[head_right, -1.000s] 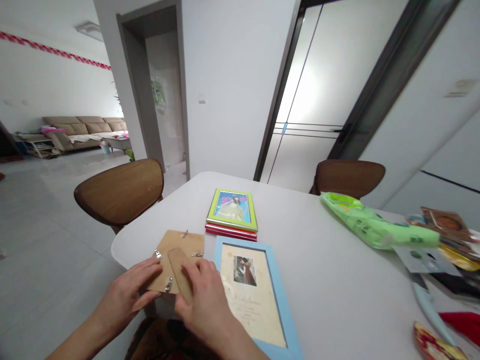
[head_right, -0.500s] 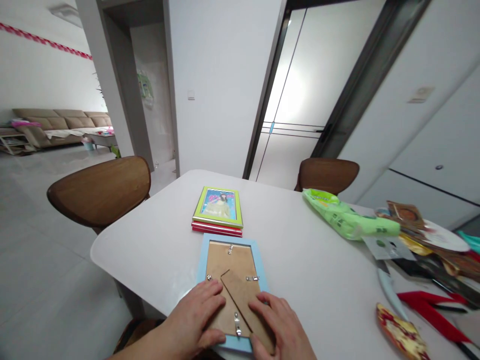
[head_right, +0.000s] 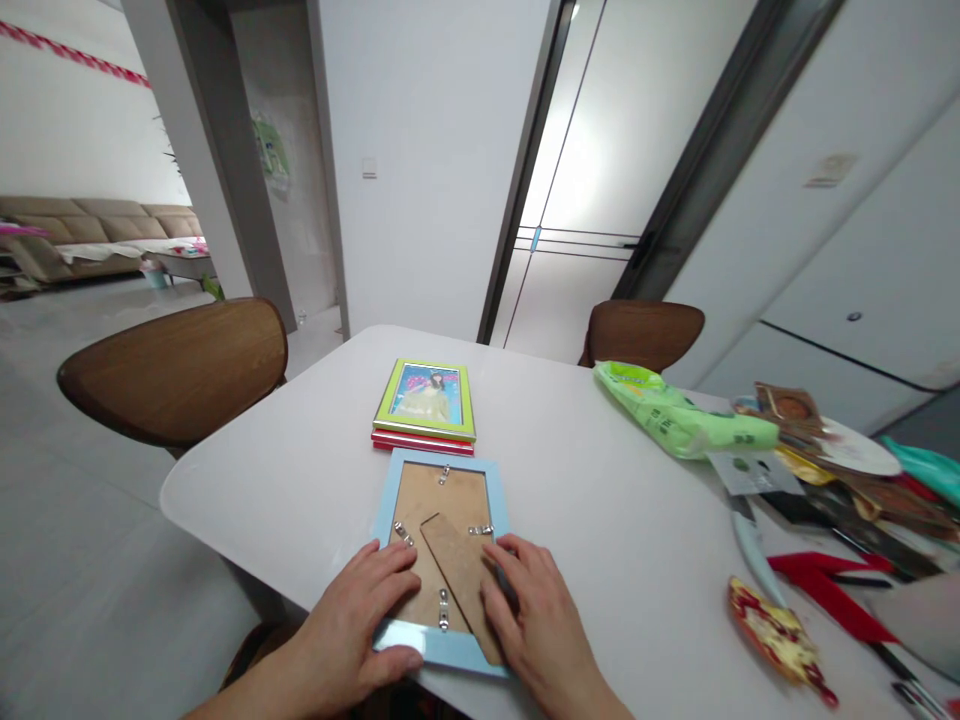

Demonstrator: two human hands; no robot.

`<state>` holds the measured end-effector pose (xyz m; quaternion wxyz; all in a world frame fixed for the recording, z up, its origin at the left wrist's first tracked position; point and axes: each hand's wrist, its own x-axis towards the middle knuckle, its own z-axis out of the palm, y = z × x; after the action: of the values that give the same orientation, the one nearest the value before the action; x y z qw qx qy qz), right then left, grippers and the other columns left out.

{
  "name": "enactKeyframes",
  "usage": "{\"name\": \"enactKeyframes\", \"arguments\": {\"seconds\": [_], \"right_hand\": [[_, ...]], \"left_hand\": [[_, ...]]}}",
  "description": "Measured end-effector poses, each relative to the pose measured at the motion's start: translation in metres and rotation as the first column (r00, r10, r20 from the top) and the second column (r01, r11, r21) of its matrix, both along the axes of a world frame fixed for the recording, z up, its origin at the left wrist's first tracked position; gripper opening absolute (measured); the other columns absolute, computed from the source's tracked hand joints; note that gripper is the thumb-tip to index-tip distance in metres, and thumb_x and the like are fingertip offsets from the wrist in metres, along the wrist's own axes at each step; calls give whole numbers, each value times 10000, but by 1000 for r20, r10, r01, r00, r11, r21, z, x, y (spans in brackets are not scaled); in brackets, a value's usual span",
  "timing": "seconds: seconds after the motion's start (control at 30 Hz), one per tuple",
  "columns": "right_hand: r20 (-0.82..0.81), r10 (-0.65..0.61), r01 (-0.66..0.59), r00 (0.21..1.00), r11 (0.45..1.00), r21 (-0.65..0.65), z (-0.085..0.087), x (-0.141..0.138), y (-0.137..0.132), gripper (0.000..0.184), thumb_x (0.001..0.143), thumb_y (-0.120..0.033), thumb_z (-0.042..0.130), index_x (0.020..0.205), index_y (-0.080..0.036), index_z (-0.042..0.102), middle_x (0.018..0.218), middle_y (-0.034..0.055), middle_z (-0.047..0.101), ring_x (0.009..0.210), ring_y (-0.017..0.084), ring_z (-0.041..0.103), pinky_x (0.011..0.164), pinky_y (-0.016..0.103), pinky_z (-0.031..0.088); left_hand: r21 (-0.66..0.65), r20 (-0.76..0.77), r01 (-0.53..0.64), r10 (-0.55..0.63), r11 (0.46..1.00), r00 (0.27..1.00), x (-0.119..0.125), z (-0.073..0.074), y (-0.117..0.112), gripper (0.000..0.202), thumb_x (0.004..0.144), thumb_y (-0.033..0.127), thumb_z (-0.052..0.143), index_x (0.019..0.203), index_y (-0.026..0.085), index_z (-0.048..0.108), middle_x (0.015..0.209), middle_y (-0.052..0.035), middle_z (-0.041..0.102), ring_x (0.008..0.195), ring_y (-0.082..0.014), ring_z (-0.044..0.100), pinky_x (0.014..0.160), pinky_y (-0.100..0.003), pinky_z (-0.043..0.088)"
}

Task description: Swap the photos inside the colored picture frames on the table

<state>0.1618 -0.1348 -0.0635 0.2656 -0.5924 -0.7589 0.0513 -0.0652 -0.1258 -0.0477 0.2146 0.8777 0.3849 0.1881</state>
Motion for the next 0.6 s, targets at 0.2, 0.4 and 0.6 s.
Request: {"name": "enactKeyframes", "arguments": {"seconds": [0.2,0.4,0.6], "right_hand": [[147,-96,104,984,993,-49,4,-4,34,262,786,-261,394,907,-184,613,918,85,534,858,200,483,774,347,406],[142,-73,83,987,994,-71,3,-5,37,270,787,-225,373,917,-187,607,962,85,497,898,199,463,802,339,396],[87,-65,71,994,995,-67,3,-4,37,246,782,-212,372,836,-164,607,943,83,497,892,182,479,815,316,397]], "left_hand": [[-41,-19,-1,0,999,1000,-1,-3,1,480,571,364,688,980,180,518,1261,-100,421,1173,-236,343,1005,-437,170],[-53,-9,9,-10,999,1000,-2,1,2,432,594,357,670,958,180,519,1256,-92,430,1178,-216,337,1016,-412,145],[-56,-1,31,-31,998,1000,-3,0,4,427,598,364,659,949,167,517,1251,-108,431,1173,-231,341,1014,-414,141]]}}
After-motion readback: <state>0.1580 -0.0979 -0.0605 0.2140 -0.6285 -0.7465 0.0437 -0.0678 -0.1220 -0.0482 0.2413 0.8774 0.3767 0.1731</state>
